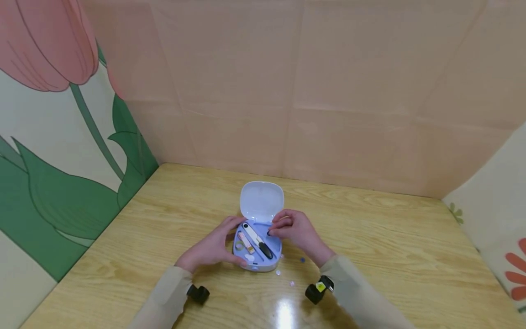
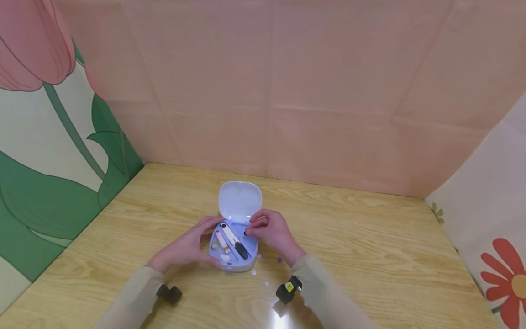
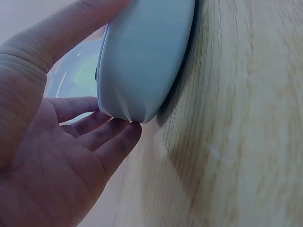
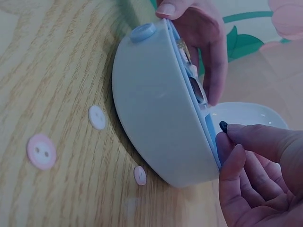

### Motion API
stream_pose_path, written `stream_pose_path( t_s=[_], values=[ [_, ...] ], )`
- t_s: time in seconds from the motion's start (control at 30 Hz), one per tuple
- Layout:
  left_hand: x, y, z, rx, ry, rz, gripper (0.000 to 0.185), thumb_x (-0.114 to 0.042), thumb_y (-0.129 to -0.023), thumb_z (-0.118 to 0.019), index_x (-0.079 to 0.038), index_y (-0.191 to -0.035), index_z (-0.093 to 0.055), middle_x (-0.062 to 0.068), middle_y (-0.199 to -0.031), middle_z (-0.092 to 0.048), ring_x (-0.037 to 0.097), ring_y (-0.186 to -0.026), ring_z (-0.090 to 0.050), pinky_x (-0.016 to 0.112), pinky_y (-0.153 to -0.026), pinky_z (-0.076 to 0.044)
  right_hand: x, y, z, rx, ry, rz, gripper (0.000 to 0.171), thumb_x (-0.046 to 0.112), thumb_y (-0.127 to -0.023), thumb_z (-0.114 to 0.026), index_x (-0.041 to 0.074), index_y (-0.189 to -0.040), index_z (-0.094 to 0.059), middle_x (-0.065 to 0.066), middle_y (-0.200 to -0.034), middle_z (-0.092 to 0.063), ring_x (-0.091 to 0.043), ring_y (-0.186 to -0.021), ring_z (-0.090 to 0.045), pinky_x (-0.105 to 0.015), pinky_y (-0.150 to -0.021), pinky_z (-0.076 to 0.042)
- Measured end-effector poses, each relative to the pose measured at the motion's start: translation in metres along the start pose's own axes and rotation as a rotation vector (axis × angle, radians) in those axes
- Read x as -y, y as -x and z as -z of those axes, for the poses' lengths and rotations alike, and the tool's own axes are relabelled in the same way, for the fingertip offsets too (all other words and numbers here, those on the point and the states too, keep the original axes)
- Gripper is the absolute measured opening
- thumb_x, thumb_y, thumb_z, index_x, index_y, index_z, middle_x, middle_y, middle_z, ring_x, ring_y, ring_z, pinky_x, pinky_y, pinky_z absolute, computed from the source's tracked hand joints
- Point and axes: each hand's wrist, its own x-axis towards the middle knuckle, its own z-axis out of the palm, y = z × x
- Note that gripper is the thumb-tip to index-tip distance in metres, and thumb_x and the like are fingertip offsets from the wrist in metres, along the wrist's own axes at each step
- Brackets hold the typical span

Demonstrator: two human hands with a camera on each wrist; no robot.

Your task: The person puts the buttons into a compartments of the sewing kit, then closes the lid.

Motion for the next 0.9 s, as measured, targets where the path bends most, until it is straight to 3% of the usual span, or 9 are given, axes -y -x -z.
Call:
stream_pose_path(
  t_s=[0.3, 0.6, 0.9],
  values=[
    [0.0007, 0.0007, -0.0012, -0.003, -0.016, -0.009, 0.102, -0.032, -0.064, -0.089, -0.019, -0.148, -0.032, 0.000, -0.142, -0.035, 0.019, -0.131, -0.037, 0.043, -0.113, -0.030, 0.0052, -0.0016, -0.0049, -0.009, 0.068, 0.015, 0.024, -0.005, -0.076, -0.077, 0.000, -0.092, -0.061, -0.008, -0.079, -0.069, -0.018, -0.076, -0.067, -0.029, -0.064, -0.058],
    [-0.0025, 0.0007, -0.0032, -0.008, 0.022, -0.031, 0.100, -0.011, -0.066, -0.089, -0.008, -0.148, -0.031, 0.014, -0.142, -0.035, 0.032, -0.132, -0.035, 0.053, -0.112, -0.025, 0.0049, -0.0020, -0.0063, -0.013, 0.119, 0.024, 0.024, -0.005, -0.074, -0.078, 0.002, -0.090, -0.061, -0.005, -0.076, -0.070, -0.016, -0.074, -0.067, -0.027, -0.063, -0.057],
    [-0.0005, 0.0004, -0.0013, 0.004, -0.001, -0.024, 0.101, -0.029, -0.065, -0.089, -0.018, -0.148, -0.032, 0.002, -0.141, -0.036, 0.021, -0.130, -0.037, 0.044, -0.112, -0.030, 0.0090, 0.0011, -0.0053, 0.008, 0.139, 0.015, 0.021, -0.003, -0.078, -0.076, 0.002, -0.092, -0.062, -0.005, -0.079, -0.070, -0.016, -0.076, -0.068, -0.030, -0.064, -0.059]
  ],
)
